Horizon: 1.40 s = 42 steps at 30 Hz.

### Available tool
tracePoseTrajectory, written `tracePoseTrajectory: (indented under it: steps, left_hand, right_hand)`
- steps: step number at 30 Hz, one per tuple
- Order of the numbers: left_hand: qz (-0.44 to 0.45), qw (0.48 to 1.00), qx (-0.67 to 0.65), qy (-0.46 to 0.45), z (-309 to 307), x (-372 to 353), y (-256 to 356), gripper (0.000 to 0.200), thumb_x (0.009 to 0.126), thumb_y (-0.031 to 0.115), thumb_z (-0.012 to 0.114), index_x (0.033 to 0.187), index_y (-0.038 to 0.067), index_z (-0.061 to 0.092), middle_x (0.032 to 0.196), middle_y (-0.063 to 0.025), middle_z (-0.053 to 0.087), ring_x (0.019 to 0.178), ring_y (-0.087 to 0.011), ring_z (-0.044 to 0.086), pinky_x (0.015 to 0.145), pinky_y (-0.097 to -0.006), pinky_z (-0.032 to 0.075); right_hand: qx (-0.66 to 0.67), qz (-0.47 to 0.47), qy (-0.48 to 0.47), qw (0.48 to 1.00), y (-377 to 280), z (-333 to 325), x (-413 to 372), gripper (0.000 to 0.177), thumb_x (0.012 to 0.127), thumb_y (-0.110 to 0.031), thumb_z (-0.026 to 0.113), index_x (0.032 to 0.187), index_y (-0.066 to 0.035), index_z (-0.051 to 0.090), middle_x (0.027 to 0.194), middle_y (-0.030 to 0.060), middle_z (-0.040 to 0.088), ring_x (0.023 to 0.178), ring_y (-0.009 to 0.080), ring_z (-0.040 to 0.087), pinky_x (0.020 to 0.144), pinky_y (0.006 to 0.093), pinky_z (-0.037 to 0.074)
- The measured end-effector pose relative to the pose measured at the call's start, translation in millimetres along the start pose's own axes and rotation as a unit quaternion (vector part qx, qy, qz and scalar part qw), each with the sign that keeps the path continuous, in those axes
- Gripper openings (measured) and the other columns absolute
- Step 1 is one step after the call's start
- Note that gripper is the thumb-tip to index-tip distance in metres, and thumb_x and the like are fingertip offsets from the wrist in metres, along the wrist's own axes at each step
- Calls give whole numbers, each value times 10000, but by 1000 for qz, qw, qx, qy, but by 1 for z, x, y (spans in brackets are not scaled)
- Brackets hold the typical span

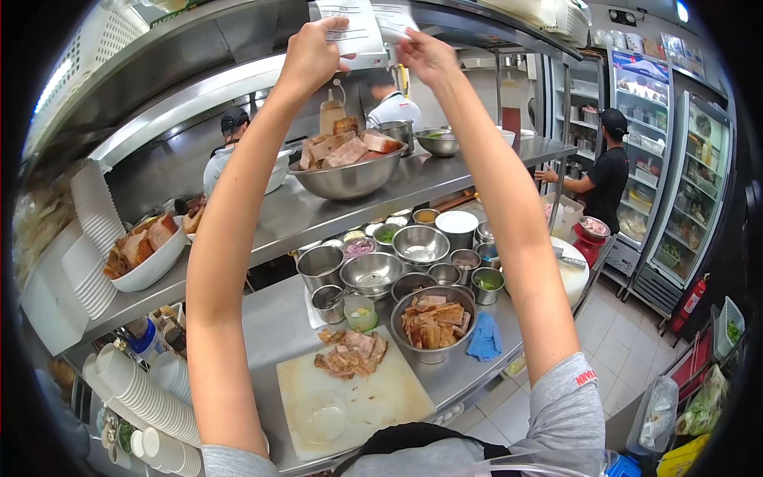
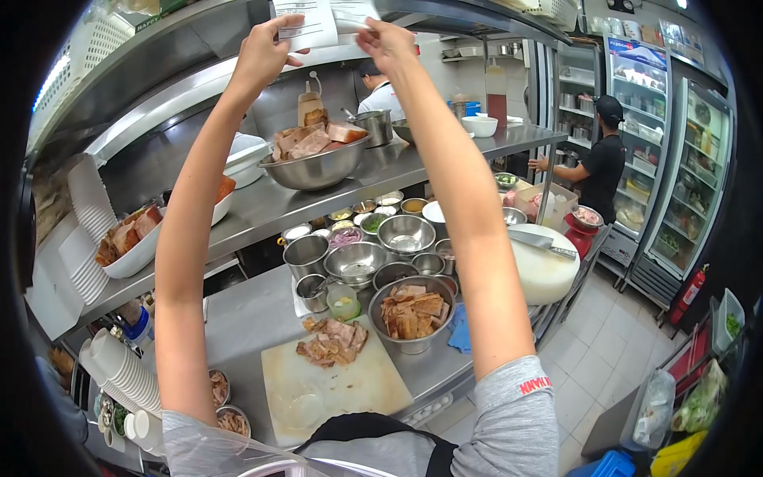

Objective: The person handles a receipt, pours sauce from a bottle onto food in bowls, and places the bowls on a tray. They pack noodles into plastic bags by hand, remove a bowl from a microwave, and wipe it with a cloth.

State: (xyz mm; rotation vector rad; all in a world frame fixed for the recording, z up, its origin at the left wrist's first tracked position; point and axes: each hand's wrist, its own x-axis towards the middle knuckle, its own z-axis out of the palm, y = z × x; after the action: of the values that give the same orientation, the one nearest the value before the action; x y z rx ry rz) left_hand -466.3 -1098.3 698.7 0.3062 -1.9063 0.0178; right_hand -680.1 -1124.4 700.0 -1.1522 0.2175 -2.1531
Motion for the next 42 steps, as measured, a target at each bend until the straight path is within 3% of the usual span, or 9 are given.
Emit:
tracePoseTrajectory:
  steps: [5, 12, 16, 21, 24, 27, 33, 36, 42]
  left_hand:
    - [-48, 994, -73, -59, 23, 19, -5, 428, 788, -103, 408, 1212, -89, 464, 1172, -211, 515, 876, -235, 650, 629, -254, 550]
    - [-37, 993, -102, -52, 18, 86, -22, 375, 826, -25, 468, 1196, -4, 520, 1041, -116, 581, 822, -195, 654, 635, -260, 554]
    - [101, 947, 298, 69, 14, 69, -23, 414, 834, 339, 571, 1185, 121, 561, 968, -172, 600, 867, -237, 633, 746, -362, 491]
    - [130, 986, 65, 83, 8, -15, 29, 398, 818, 377, 611, 1147, 154, 604, 1132, -136, 556, 898, -227, 603, 796, -324, 463]
    - [156, 973, -136, 98, -4, -74, 74, 336, 821, 280, 629, 1114, 118, 619, 1082, -113, 574, 946, -199, 555, 773, -312, 465]
    - [122, 954, -271, 33, -32, -119, 94, 349, 901, 268, 513, 1206, 102, 554, 1211, -36, 560, 1081, -136, 520, 849, -255, 408]
    - [422, 736, -521, 94, -78, -178, 120, 404, 914, 301, 454, 1237, 63, 504, 1279, -121, 496, 1128, -252, 519, 849, -290, 433]
    - [542, 562, -617, 100, -92, -199, 167, 411, 914, 308, 453, 1245, 67, 487, 1285, -120, 487, 1136, -255, 506, 857, -299, 426]
    - [622, 213, -739, 147, -128, -249, 288, 427, 912, 322, 452, 1260, 74, 455, 1297, -120, 470, 1153, -261, 480, 872, -318, 411]
  right_hand:
    - [-34, -26, 42, 998, -28, -25, 21, 175, 790, -6, 632, 898, 98, 542, 810, 167, 580, 709, 259, 607, 667, 382, 569]
    - [-126, -12, 19, 992, -52, -8, 11, 304, 846, -147, 613, 964, 111, 503, 874, 192, 593, 769, 324, 646, 675, 409, 580]
    - [-364, -24, -10, 931, -76, -30, -41, 639, 820, -379, 622, 1244, 20, 358, 1237, 195, 461, 745, 302, 663, 586, 369, 570]
    - [-610, 109, -182, 763, -124, -41, -177, 360, 882, -309, 548, 1131, -50, 544, 952, 85, 613, 754, 171, 650, 613, 263, 527]
    - [-766, 88, -415, 483, -142, -37, -289, 370, 858, -271, 583, 1166, -73, 535, 980, 95, 624, 852, 213, 626, 735, 330, 506]
    - [-740, 375, -400, 390, -166, 15, -422, 471, 855, -295, 576, 1253, -69, 464, 1175, 145, 551, 942, 273, 598, 822, 382, 473]
    - [-808, 316, -218, 447, -202, 201, -609, 500, 830, -265, 605, 1247, -37, 451, 940, 134, 584, 790, 303, 595, 665, 389, 475]
    - [-906, 136, -61, 397, -196, 326, -668, 361, 814, -270, 656, 1078, -29, 610, 879, 119, 656, 735, 209, 620, 674, 346, 489]
    - [-951, 27, 44, 304, -133, 533, -732, 411, 867, -339, 555, 1176, -72, 512, 1065, 129, 558, 895, 219, 595, 664, 340, 509]
